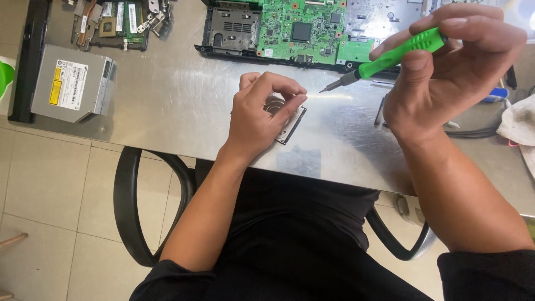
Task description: A person uses a screwdriver to remove screws from a laptop hard drive and its bracket while working on a motherboard.
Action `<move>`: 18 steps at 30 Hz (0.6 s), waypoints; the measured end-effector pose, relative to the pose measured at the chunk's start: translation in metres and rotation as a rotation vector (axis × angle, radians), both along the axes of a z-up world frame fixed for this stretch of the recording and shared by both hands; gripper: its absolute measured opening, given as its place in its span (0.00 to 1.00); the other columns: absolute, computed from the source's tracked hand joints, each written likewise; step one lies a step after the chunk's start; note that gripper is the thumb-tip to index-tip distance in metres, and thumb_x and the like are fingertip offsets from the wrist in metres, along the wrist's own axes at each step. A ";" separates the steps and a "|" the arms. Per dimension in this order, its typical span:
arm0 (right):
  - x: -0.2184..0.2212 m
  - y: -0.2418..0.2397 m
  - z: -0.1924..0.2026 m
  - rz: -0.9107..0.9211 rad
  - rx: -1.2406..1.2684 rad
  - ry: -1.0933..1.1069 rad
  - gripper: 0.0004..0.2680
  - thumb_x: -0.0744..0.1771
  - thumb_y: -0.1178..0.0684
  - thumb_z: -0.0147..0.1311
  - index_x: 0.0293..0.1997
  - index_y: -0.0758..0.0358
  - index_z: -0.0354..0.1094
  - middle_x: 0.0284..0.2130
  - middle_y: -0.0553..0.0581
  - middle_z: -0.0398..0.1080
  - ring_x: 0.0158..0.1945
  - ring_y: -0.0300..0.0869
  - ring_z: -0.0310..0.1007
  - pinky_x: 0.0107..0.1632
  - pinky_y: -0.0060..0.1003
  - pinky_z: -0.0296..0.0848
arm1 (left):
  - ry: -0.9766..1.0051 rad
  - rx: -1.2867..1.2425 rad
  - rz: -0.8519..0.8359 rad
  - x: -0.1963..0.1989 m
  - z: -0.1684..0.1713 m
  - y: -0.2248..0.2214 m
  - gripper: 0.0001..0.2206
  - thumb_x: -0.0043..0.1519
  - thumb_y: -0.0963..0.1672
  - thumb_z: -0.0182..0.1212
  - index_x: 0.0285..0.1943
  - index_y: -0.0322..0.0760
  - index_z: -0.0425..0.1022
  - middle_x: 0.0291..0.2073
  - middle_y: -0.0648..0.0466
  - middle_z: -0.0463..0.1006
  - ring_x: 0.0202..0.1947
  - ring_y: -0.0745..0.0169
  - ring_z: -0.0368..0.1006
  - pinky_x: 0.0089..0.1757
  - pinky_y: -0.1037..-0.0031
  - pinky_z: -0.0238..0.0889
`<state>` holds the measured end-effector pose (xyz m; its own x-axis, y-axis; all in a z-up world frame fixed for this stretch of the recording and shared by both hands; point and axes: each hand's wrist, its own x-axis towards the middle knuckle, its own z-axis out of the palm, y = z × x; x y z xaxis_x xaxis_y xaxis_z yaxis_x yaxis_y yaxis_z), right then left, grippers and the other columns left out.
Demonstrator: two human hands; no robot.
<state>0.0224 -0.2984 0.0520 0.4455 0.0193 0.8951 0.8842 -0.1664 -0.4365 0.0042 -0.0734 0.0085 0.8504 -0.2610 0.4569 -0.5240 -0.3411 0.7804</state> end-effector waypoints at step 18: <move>-0.007 0.014 -0.005 0.036 0.113 0.015 0.13 0.73 0.47 0.50 0.50 0.62 0.48 0.41 0.65 0.56 0.29 0.56 0.74 0.28 0.42 0.78 | -0.168 -0.397 0.095 -0.025 -0.005 -0.013 0.15 0.63 0.38 0.70 0.52 0.46 0.70 0.40 0.58 0.82 0.44 0.64 0.75 0.49 0.74 0.69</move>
